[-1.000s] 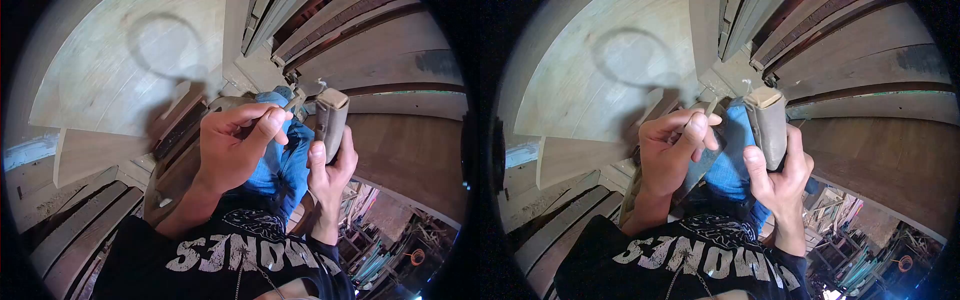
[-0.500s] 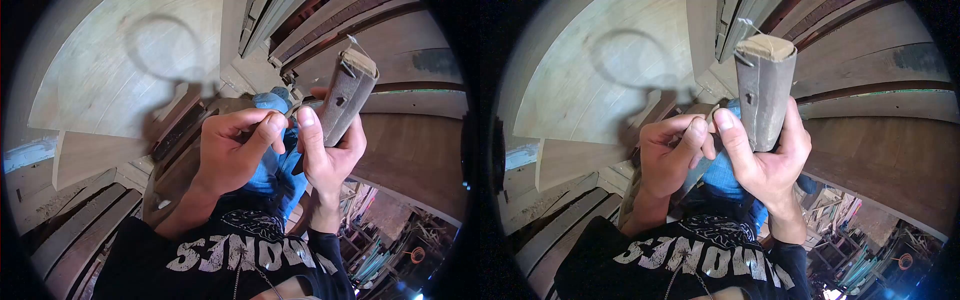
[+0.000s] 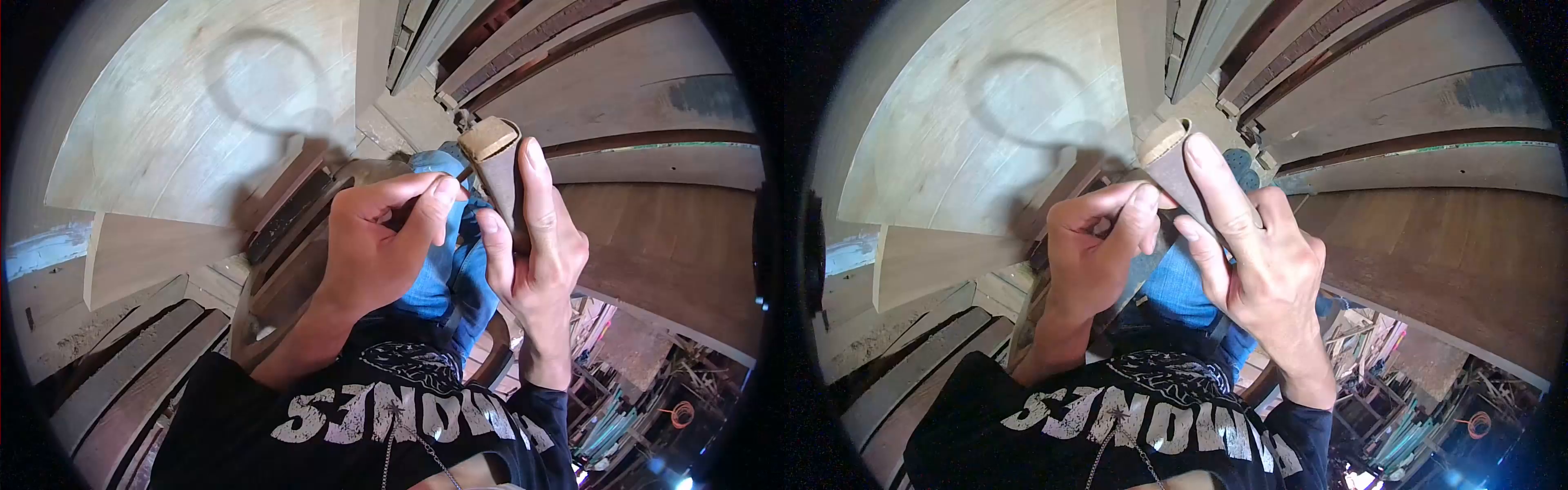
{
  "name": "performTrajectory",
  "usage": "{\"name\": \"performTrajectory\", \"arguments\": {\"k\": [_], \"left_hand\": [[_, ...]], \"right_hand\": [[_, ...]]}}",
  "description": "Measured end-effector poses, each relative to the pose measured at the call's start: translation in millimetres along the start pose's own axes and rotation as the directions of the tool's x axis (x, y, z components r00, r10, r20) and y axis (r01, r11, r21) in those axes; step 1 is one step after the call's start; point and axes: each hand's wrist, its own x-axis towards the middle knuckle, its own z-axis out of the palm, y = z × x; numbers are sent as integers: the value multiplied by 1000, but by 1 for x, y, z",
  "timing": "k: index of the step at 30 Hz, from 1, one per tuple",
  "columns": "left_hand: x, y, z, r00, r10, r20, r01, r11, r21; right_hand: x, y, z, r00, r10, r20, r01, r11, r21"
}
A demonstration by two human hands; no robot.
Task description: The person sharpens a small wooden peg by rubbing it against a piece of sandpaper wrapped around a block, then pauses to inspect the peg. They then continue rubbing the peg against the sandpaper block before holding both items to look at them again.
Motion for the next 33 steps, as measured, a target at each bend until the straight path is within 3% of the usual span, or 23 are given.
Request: {"name": "performTrajectory", "arguments": {"k": [3, 5, 6, 7, 9, 14, 19, 24, 31, 33], "left_hand": [[-2, -1, 4, 1000, -18, -25, 18, 1000, 6], [-2, 1, 3, 990, 136, 44, -136, 991, -5], [-2, 4, -1, 984, 152, 92, -155, 988, 19], [-2, 3, -1, 977, 196, 88, -197, 980, 0], [4, 6, -4, 938, 316, 140, -328, 942, 73], [3, 12, -8, 939, 292, 180, -317, 940, 125], [5, 14, -10, 930, 296, 218, -329, 934, 138], [5, 13, -12, 918, 323, 231, -361, 921, 148], [4, 13, -10, 934, 288, 212, -321, 936, 144], [4, 8, -5, 933, 334, 132, -347, 934, 89]], "right_hand": [[-1, 9, -3, 1000, -28, 2, 28, 1000, 6], [4, 30, -1, 931, -168, -325, 103, 973, -208], [-2, 16, -11, 937, 160, -310, -139, 986, 91], [-7, 1, -21, 864, 463, -199, -372, 852, 367], [-7, 3, -18, 852, 431, -297, -291, 862, 415], [-20, 4, -20, 854, 463, -239, -299, 811, 502], [-19, 2, -14, 853, 446, -271, -296, 842, 451], [-20, -4, -13, 816, 530, -229, -346, 766, 542], [-23, -4, -11, 838, 505, -204, -379, 809, 449], [-23, -5, -10, 830, 518, -206, -373, 790, 487]]}}
